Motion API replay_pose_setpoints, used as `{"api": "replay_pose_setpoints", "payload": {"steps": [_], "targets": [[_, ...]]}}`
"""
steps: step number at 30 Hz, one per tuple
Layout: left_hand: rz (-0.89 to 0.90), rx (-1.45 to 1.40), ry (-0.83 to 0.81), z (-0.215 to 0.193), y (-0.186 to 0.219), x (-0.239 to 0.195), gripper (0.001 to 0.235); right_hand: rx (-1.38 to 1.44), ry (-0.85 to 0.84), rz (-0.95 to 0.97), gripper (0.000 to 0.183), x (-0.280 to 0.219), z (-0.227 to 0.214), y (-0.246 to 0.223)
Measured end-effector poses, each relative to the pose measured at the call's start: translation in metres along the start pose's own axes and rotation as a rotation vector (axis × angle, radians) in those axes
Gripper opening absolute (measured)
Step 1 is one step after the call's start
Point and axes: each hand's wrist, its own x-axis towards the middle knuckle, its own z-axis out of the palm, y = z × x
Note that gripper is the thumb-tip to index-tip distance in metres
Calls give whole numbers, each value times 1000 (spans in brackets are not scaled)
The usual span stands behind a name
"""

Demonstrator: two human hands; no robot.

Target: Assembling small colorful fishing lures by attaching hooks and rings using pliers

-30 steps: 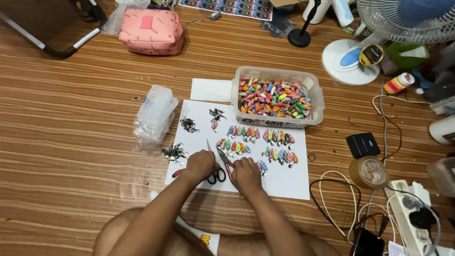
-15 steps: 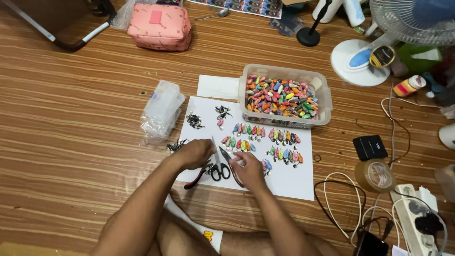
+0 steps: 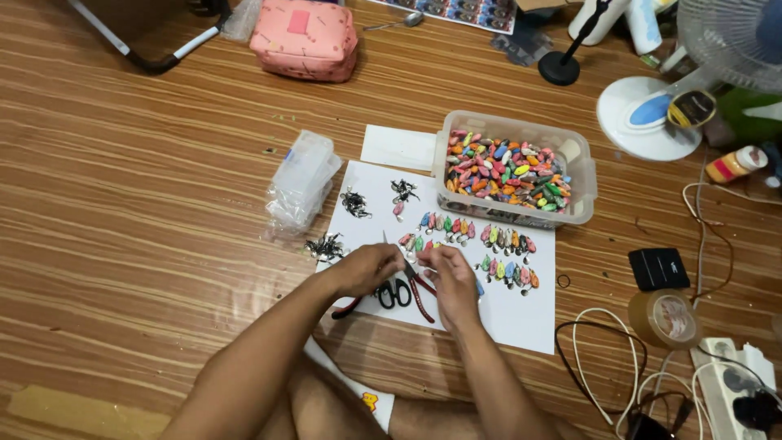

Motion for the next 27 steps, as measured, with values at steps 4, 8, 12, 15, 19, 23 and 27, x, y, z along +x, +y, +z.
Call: {"api": "replay_pose_setpoints", "payload": {"steps": [4, 8, 12, 15, 19, 23, 27], "targets": [[-35, 348, 100, 12, -79, 29, 22, 82, 31, -60, 15, 3, -19, -24], [-27, 683, 43, 34, -123, 49, 27, 113, 74, -145, 14, -6, -32, -39], [8, 763, 36, 47, -150, 65, 27, 93, 103, -185, 17, 0, -44, -31], [-33, 867, -9, 45, -138, 60, 26, 102, 131, -166, 17, 0, -48, -33], [-57, 843, -22, 35, -128, 58, 29, 97, 147, -181, 15, 3, -53, -40], [-89, 660, 69, 19, -113, 54, 27, 90, 178, -206, 13, -4, -54, -54], [-87, 394, 248, 5, -64, 39, 25, 63, 190, -259, 12, -11, -55, -61]]}}
